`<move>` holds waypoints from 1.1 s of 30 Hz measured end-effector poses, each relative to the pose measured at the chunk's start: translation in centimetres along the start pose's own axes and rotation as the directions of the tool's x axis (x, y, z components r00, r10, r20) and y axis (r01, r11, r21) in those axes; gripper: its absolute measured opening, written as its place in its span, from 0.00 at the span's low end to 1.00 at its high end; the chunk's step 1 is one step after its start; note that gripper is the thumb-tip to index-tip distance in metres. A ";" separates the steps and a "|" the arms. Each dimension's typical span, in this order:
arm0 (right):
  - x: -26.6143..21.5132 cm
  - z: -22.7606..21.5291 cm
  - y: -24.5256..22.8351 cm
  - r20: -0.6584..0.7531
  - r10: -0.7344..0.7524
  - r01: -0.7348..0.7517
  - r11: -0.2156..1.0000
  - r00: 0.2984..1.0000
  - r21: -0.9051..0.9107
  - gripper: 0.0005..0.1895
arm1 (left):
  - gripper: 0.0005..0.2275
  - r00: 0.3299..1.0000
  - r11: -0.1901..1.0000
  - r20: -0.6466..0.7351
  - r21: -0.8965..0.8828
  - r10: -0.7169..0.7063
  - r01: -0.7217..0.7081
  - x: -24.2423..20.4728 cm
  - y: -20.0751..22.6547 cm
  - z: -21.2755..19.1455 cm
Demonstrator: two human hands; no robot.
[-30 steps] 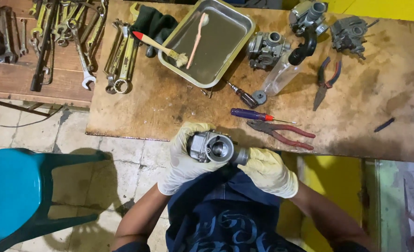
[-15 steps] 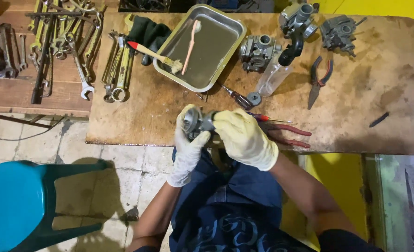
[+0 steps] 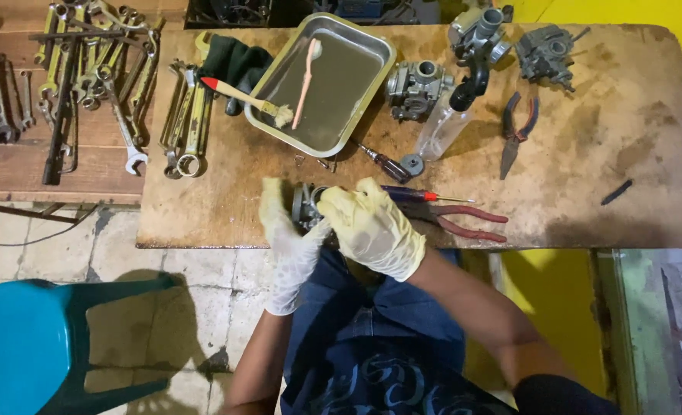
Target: The person assembles a carburetor by inserting a spring and a cylindrical component into the main body. They then use a screwdriver to tighten a screw on the side of the carburetor. Finally, they wipe the exterior of the carburetor with a yellow cloth.
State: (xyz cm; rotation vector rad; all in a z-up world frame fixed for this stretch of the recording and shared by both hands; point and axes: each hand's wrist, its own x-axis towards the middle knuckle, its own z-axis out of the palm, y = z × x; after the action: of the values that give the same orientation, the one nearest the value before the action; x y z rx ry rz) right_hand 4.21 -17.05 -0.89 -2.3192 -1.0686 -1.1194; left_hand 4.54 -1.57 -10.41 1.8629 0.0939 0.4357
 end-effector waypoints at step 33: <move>1.7 -0.8 0.3 -0.142 -0.052 0.061 0.996 0.989 0.060 0.07 | 0.10 0.598 0.601 -0.064 0.050 0.799 -0.798 2.9 3.4 -0.6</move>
State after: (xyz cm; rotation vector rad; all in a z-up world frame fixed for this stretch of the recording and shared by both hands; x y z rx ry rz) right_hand 4.72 -16.93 0.90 -2.1389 -1.1064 -1.2312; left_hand 6.51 -1.38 -6.40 1.8173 -0.7391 1.1375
